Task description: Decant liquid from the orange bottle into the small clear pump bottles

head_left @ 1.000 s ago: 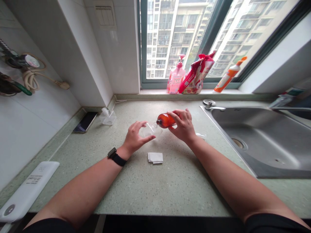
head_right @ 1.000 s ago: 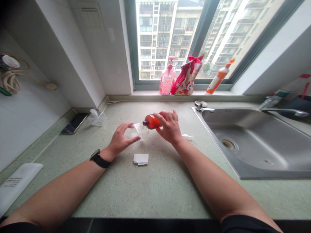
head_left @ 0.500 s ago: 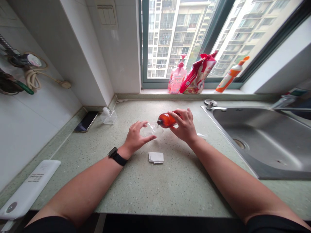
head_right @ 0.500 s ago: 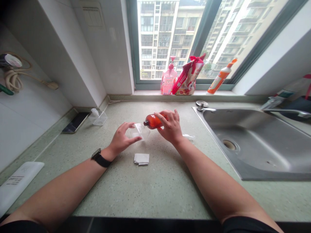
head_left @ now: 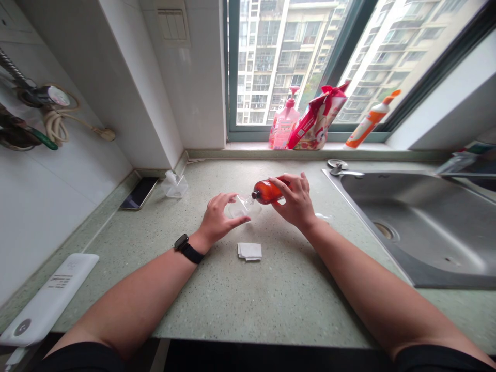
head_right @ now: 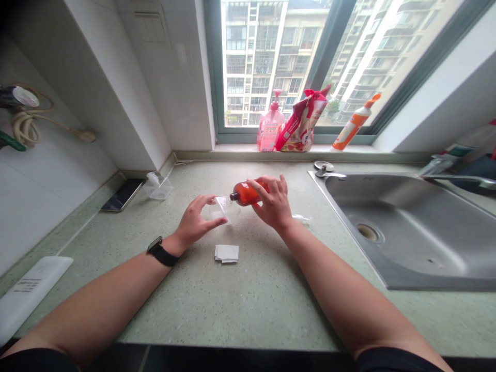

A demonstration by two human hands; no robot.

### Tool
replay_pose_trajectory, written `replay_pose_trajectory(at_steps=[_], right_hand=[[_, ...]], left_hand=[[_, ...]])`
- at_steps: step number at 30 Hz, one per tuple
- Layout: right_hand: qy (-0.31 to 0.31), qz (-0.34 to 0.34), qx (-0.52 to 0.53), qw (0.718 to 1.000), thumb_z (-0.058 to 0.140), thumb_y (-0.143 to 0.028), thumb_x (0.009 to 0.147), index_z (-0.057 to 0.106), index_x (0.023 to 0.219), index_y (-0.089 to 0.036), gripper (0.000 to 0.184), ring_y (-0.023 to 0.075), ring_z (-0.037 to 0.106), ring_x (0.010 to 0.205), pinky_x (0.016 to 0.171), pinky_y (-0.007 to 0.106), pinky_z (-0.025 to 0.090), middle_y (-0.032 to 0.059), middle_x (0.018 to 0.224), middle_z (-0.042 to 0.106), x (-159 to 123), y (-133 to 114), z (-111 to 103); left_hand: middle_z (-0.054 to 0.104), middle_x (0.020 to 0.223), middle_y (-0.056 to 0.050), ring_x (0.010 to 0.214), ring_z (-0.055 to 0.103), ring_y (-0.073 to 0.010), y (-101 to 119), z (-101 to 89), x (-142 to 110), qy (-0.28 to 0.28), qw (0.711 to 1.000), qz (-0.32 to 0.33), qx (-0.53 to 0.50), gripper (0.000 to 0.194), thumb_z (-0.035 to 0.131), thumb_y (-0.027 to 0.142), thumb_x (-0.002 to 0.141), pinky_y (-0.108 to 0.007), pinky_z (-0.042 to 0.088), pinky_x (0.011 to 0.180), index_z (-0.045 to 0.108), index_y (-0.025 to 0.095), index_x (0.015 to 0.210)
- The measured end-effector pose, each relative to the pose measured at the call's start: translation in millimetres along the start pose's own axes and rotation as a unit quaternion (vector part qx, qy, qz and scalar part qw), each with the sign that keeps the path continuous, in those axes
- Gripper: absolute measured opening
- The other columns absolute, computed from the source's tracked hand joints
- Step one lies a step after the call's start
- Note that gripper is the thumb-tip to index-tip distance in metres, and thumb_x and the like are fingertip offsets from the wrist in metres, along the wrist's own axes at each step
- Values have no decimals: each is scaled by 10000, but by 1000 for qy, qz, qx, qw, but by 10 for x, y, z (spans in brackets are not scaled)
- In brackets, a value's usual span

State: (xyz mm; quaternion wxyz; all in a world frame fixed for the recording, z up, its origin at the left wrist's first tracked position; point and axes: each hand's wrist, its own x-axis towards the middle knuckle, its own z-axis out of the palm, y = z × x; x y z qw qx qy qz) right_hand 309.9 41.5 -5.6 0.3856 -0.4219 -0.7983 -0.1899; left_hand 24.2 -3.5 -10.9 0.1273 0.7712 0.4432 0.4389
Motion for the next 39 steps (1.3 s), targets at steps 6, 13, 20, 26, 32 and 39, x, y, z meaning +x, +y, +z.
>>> replay_pose_trajectory(at_steps=[6,13,20,26,32,39], right_hand=[[-9,3,-1,1000,717,-199,869,556,1528,-349,694,336,581,1298,1306,704,278,100,1353,607,-5,9,5],[-12,8,-3,1000,726,-201,851,527,1562,-380,759,349,567,1297,1295,713,293,92,1368,600,-10,14,9],[-4,4,-2,1000,719,-200,860,555,1532,-362,710,344,572,1301,1300,707,289,93,1348,600,-7,8,9],[-11,3,-8,1000,731,-195,845,538,1547,-369,749,366,562,1335,1292,728,294,94,1353,601,-9,6,14],[-4,-3,-5,1000,730,-201,862,538,1544,-377,730,361,576,1322,1295,733,290,93,1343,603,-8,2,10],[-5,1,-1,1000,730,-198,858,534,1550,-390,745,358,564,1324,1305,726,273,87,1355,599,-7,2,13]], left_hand=[[754,1130,-82,1080,728,-296,-2,0,3,-2,1000,-1,-1,703,899,668,790,-490,554,1020,673,236,1297],[760,1140,-84,1079,735,-294,-1,1,3,-3,1000,0,1,703,903,662,790,-477,564,1005,677,244,1308],[759,1124,-80,1069,734,-291,-15,18,4,-2,1000,-1,-1,712,908,668,777,-477,558,1009,685,238,1299],[761,1130,-81,1073,735,-292,-12,10,3,-6,1000,-1,-2,713,911,661,777,-480,556,1015,682,235,1301],[763,1131,-84,1070,736,-291,-14,14,1,-8,1000,-4,-6,721,900,679,778,-483,557,1013,681,235,1303],[767,1135,-82,1068,738,-293,-18,13,3,-11,1000,-9,-8,723,903,685,770,-488,558,1019,687,248,1303]])
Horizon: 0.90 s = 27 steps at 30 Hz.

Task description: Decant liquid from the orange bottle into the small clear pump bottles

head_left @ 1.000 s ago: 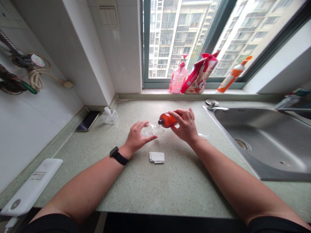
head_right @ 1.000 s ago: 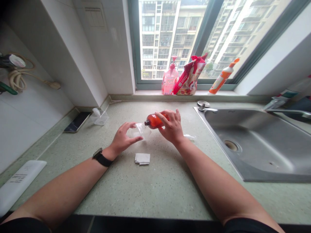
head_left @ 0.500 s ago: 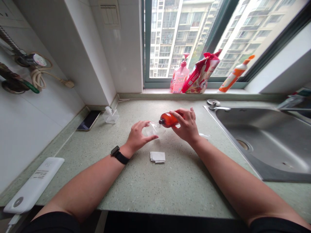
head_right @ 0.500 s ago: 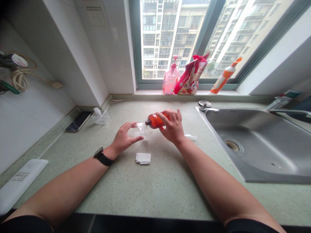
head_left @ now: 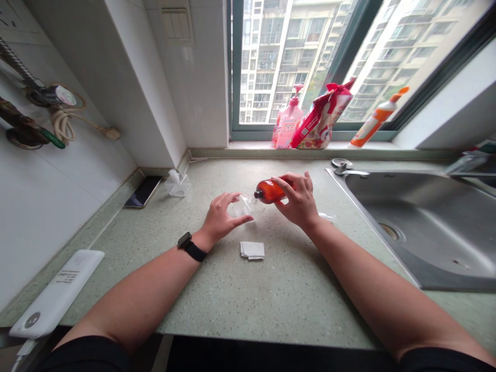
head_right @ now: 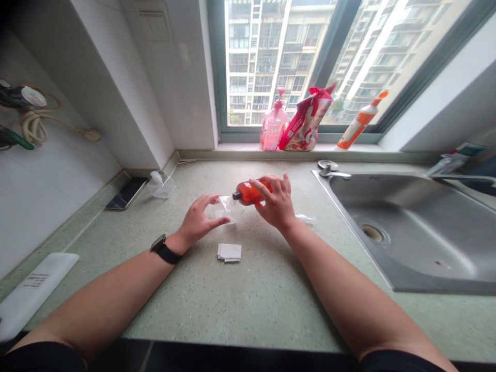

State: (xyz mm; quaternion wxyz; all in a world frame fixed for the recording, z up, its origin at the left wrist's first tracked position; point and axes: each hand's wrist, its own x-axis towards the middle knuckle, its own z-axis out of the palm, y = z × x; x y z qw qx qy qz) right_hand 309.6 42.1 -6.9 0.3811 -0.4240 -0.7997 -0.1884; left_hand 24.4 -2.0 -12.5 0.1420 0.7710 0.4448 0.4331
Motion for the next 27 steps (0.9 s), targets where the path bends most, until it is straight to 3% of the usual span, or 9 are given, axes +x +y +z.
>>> replay_pose_trajectory(at_steps=[27], right_hand=[[-4,4,0,1000,730,-192,847,509,1560,-399,775,367,561,1320,1283,754,286,87,1359,590,-3,-1,-4]], left_hand=[[775,1136,-76,954,727,-261,-18,15,2,-2,1000,-8,-2,755,890,711,762,-469,574,932,689,252,1327]])
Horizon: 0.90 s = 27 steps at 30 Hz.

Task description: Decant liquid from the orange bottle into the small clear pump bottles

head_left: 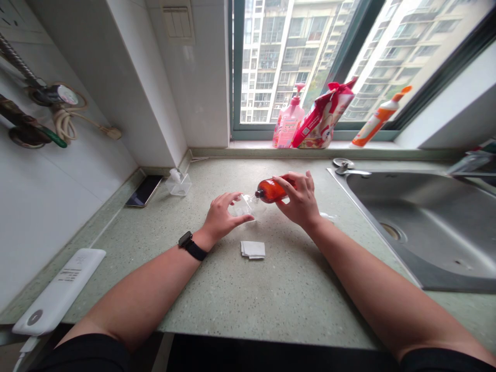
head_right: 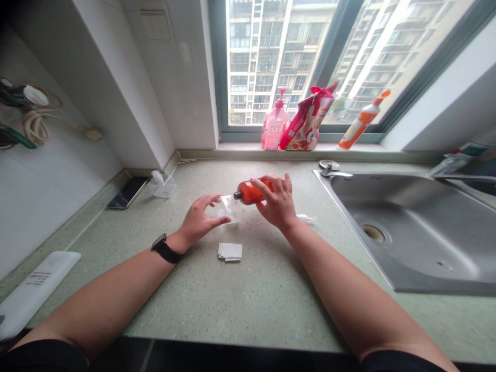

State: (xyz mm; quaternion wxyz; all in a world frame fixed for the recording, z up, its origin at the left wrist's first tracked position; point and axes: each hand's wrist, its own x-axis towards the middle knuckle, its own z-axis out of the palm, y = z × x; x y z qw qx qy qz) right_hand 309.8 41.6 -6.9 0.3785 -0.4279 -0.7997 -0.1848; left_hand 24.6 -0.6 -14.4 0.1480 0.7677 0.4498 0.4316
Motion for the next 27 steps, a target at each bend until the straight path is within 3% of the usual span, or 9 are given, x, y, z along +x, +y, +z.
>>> replay_pose_trajectory(at_steps=[16,27], right_hand=[[14,-16,-6,1000,733,-202,867,546,1521,-362,698,349,570,1295,1289,735,287,93,1344,591,1,8,12],[2,-15,-15,1000,730,-215,858,507,1563,-375,756,361,548,1319,1279,740,293,96,1370,580,-7,26,18]], left_hand=[[764,1125,-81,932,715,-246,-6,1,-2,-1,1000,7,-2,764,855,740,783,-431,572,892,690,237,1334],[762,1113,-81,936,716,-246,-26,12,1,4,1000,18,-8,761,845,744,786,-432,578,881,694,225,1322]])
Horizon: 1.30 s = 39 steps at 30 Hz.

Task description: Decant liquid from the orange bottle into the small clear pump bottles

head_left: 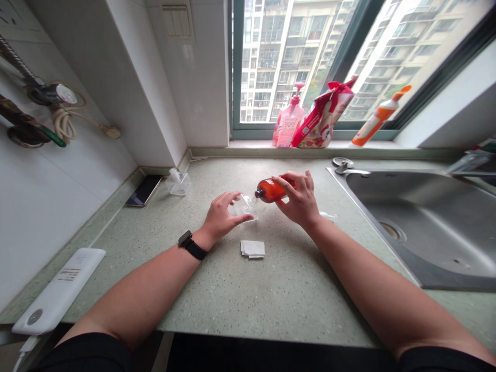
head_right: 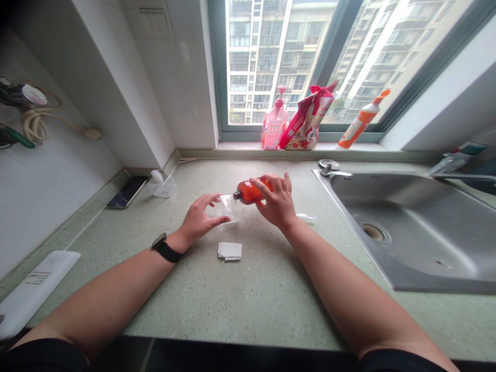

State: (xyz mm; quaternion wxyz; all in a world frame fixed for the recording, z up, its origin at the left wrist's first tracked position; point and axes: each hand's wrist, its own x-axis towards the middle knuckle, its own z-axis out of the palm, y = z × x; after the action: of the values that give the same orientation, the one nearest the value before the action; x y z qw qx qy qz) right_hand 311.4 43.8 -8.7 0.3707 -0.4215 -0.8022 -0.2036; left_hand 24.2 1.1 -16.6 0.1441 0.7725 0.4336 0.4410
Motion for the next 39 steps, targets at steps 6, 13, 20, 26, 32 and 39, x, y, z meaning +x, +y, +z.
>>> replay_pose_trajectory(at_steps=[6,13,20,26,32,39], right_hand=[[6,-3,2,1000,725,-205,859,523,1550,-367,738,357,550,1315,1281,735,294,96,1368,582,3,-4,-4],[5,-3,-1,1000,725,-204,859,524,1552,-367,740,355,552,1310,1275,740,300,96,1363,583,7,-4,-1],[13,-6,2,1000,735,-199,862,548,1525,-358,707,344,559,1297,1280,734,301,94,1351,585,15,-15,-12],[15,-7,5,1000,740,-188,858,535,1526,-364,721,340,575,1285,1284,737,294,92,1335,590,17,-20,-17],[6,-2,5,1000,730,-196,865,529,1536,-369,721,342,575,1287,1286,737,288,95,1346,589,16,-25,-25],[-9,9,10,1000,726,-204,861,494,1575,-388,773,351,574,1301,1279,748,289,96,1365,588,5,-12,-15]], left_hand=[[763,1121,-84,965,722,-255,-4,3,-2,1,1000,2,-2,768,845,744,784,-435,582,891,690,229,1332],[764,1130,-86,975,726,-256,4,-9,-6,-2,1000,0,0,751,870,708,788,-429,584,891,687,233,1340],[765,1129,-88,974,727,-256,14,-15,-2,-1,1000,0,-5,737,886,684,789,-434,590,895,691,226,1332],[762,1138,-89,997,730,-262,23,-17,-4,-6,1000,-8,-5,734,876,696,791,-443,585,923,686,241,1334],[759,1135,-89,997,724,-261,24,-18,-2,-8,1000,-8,-7,746,859,717,795,-459,584,940,686,240,1342],[761,1139,-90,989,731,-259,31,-28,1,-8,1000,-7,-6,732,871,700,799,-446,595,924,689,251,1348]])
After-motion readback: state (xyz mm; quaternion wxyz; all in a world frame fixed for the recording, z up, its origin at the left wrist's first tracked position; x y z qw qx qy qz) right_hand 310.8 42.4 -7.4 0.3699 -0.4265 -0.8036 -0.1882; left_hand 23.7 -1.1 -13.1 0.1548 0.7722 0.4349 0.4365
